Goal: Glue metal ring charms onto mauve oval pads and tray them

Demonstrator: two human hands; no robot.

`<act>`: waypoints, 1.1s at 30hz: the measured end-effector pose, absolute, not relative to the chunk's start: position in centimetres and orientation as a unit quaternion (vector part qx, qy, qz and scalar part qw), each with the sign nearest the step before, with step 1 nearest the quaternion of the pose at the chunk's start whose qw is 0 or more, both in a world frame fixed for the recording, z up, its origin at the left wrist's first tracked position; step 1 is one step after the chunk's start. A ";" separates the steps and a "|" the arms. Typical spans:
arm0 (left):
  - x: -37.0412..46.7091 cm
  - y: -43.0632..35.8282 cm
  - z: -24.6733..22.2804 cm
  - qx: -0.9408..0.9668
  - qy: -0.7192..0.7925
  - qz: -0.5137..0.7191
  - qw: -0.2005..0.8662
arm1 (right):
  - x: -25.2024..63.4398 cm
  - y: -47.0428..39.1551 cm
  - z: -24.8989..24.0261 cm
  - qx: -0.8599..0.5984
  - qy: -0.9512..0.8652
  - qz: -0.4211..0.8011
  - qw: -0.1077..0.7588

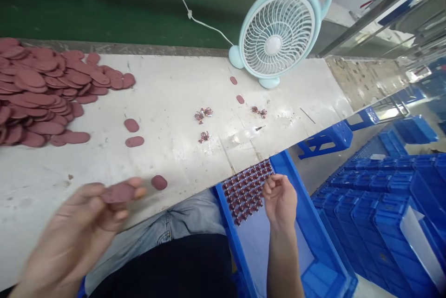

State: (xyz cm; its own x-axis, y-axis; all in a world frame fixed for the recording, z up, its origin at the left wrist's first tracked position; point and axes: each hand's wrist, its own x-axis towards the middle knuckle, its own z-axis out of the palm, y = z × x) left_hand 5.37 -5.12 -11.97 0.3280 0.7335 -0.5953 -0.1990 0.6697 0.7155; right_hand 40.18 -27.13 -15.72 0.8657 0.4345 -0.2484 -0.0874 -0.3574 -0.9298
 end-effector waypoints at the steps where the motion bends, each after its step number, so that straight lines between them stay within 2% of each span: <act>1: 6.4 -6.0 -11.7 0.247 0.464 0.310 0.792 | 38.9 -25.1 -14.7 -0.760 -0.114 0.272 0.580; 3: 8.1 -7.6 -11.1 0.212 0.407 0.274 0.845 | 37.3 -21.0 -13.1 -0.684 -0.114 0.349 0.631; 6: 9.5 -9.4 -10.4 0.191 0.356 0.233 0.884 | 37.3 -15.3 -12.1 -0.360 -0.016 0.540 0.761; 8: 9.8 -10.0 -10.0 0.184 0.329 0.232 0.896 | 38.2 -12.6 -12.0 -0.176 0.045 0.611 0.771; 9: 9.8 -10.2 -9.9 0.178 0.318 0.235 0.901 | 38.6 -11.7 -11.9 -0.148 0.054 0.627 0.763; 13: 9.5 -10.5 -9.8 0.155 0.299 0.250 0.908 | 37.4 -11.2 -10.9 -0.163 0.046 0.660 0.732; 15: 9.5 -10.6 -10.0 0.149 0.297 0.259 0.907 | 34.9 -12.3 -9.6 -0.224 0.009 0.645 0.730; 19: 10.2 -10.9 -10.2 0.131 0.293 0.268 0.908 | 28.5 -15.0 -7.2 -0.477 -0.153 0.473 0.725; 21: 10.6 -11.1 -10.1 0.117 0.293 0.272 0.909 | 26.0 -15.8 -6.9 -0.550 -0.221 0.375 0.713; 25: 11.1 -11.4 -9.8 0.102 0.297 0.279 0.908 | 23.7 -16.4 -7.7 -0.594 -0.306 0.247 0.702; 33: 11.1 -11.4 -9.8 0.099 0.311 0.287 0.900 | 24.3 -17.1 -8.8 -0.652 -0.352 0.207 0.639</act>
State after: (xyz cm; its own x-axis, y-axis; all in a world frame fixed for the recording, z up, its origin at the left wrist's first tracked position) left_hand 11.14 -11.41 -9.84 0.6413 0.5789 -0.5037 -0.4558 0.8154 0.3568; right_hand 24.27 -17.06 -8.82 0.6668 0.7235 0.1785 0.1941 0.0627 -0.9790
